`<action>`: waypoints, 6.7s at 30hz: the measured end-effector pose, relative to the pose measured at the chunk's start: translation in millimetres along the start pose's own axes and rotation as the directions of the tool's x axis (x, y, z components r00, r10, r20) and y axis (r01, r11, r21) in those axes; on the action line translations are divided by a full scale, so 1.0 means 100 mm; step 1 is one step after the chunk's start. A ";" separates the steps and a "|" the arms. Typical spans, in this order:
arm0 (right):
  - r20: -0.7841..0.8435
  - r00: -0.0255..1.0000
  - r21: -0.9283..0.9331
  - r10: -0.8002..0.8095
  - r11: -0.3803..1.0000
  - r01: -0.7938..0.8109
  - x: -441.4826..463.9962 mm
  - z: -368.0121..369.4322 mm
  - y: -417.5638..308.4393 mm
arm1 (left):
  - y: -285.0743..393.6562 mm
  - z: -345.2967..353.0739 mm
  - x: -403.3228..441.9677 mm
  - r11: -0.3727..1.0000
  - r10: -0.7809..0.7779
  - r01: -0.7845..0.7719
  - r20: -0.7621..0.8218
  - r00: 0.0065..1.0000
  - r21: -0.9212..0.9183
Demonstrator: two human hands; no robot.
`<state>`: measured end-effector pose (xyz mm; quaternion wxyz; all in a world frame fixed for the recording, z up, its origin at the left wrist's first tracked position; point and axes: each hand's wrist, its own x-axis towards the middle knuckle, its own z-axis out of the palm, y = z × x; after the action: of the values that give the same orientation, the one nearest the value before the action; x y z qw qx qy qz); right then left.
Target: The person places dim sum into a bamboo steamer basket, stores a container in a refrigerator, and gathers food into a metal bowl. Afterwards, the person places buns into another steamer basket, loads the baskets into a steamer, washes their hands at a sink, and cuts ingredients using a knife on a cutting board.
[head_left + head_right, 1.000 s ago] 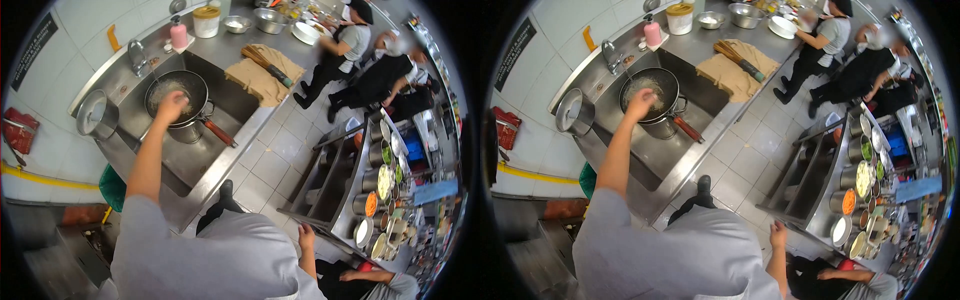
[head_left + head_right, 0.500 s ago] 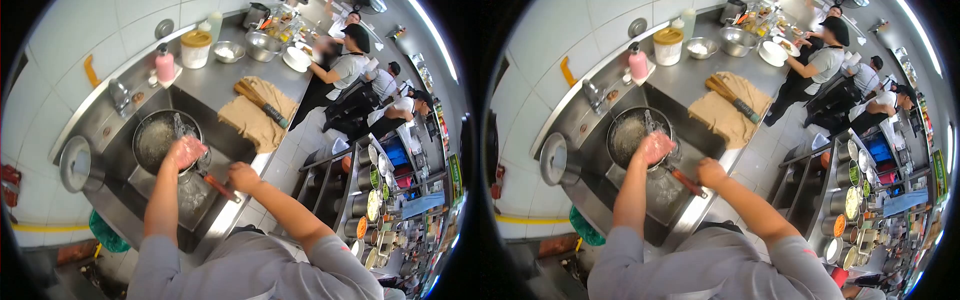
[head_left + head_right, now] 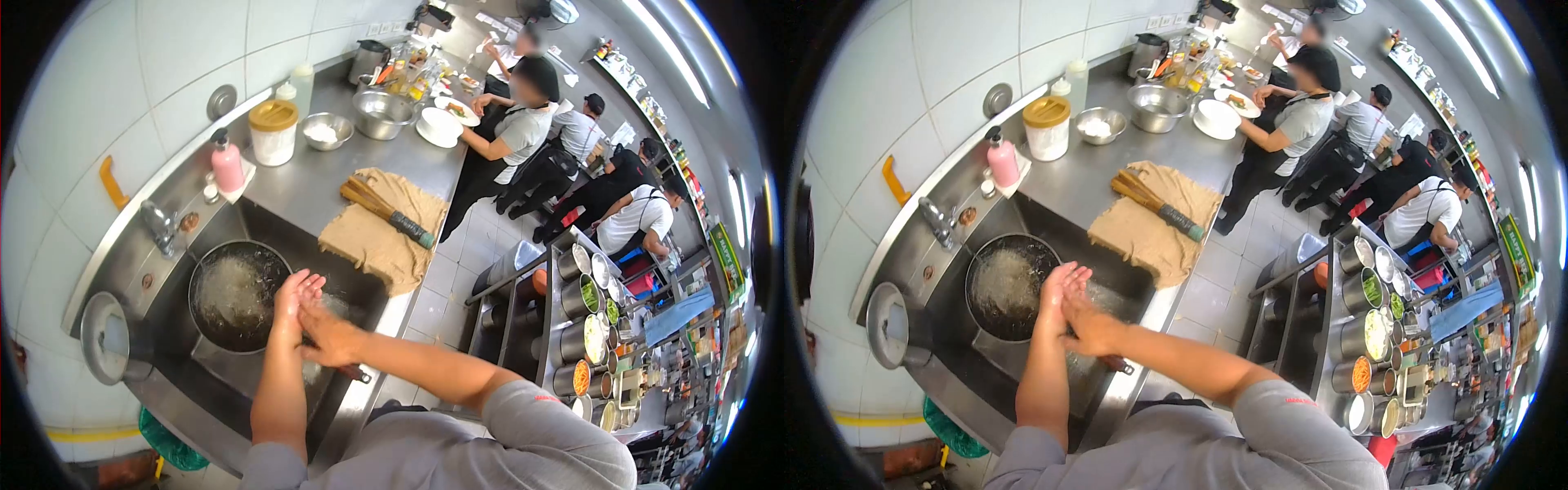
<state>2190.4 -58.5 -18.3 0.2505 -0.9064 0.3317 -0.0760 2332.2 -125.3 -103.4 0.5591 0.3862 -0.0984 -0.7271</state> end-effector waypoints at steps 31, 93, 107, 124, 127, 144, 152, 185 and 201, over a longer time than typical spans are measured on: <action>-0.249 -0.024 0.430 0.968 0.088 -0.899 -5.08 0.07 3.13 | 0.49 -1.57 0.46 -0.504 0.669 0.570 -0.124 0.733 0.649; 0.510 -0.653 0.697 0.560 -0.714 -0.067 -7.34 -5.24 10.93 | -9.50 11.52 11.37 -0.550 -0.771 -0.095 -0.460 0.441 0.830; 0.421 -0.836 0.793 0.352 -0.590 0.151 -7.73 -6.00 11.82 | -12.79 14.45 11.54 -0.008 -0.985 -0.755 0.126 0.120 0.655; 0.463 -0.146 0.136 -0.874 -0.093 0.986 -7.53 -3.22 7.16 | -13.98 15.35 8.78 -0.308 -0.948 -0.901 -0.175 0.265 0.305; 0.748 -0.092 -0.035 -0.658 -0.177 0.984 -7.39 -2.77 6.98 | -13.98 15.63 8.15 -0.372 -0.910 -0.888 -0.294 0.291 0.272; 0.865 -0.129 0.500 -0.484 0.851 0.162 -7.17 -3.68 7.06 | -15.31 15.88 6.44 -0.129 -0.946 -0.972 -0.318 0.062 0.195; 0.467 0.040 0.232 -0.883 0.166 0.959 -7.08 -3.16 6.95 | -15.29 15.86 6.59 -0.003 -0.974 -0.994 -0.227 -0.021 0.106; 0.283 -0.289 0.012 -0.915 -0.298 0.955 -8.54 -1.66 6.19 | -14.59 15.85 7.78 -0.130 -0.987 -0.974 -0.115 0.110 0.184; -0.046 -0.061 0.238 -0.997 -0.070 0.969 -9.03 -3.83 6.97 | -15.17 16.06 7.84 -0.428 -0.874 -0.902 -0.230 0.429 -0.055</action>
<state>988.1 -91.6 -13.9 0.2278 -0.8357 -0.4577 -0.2008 75.7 -746.5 -233.8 0.4850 -0.0616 0.8658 0.1061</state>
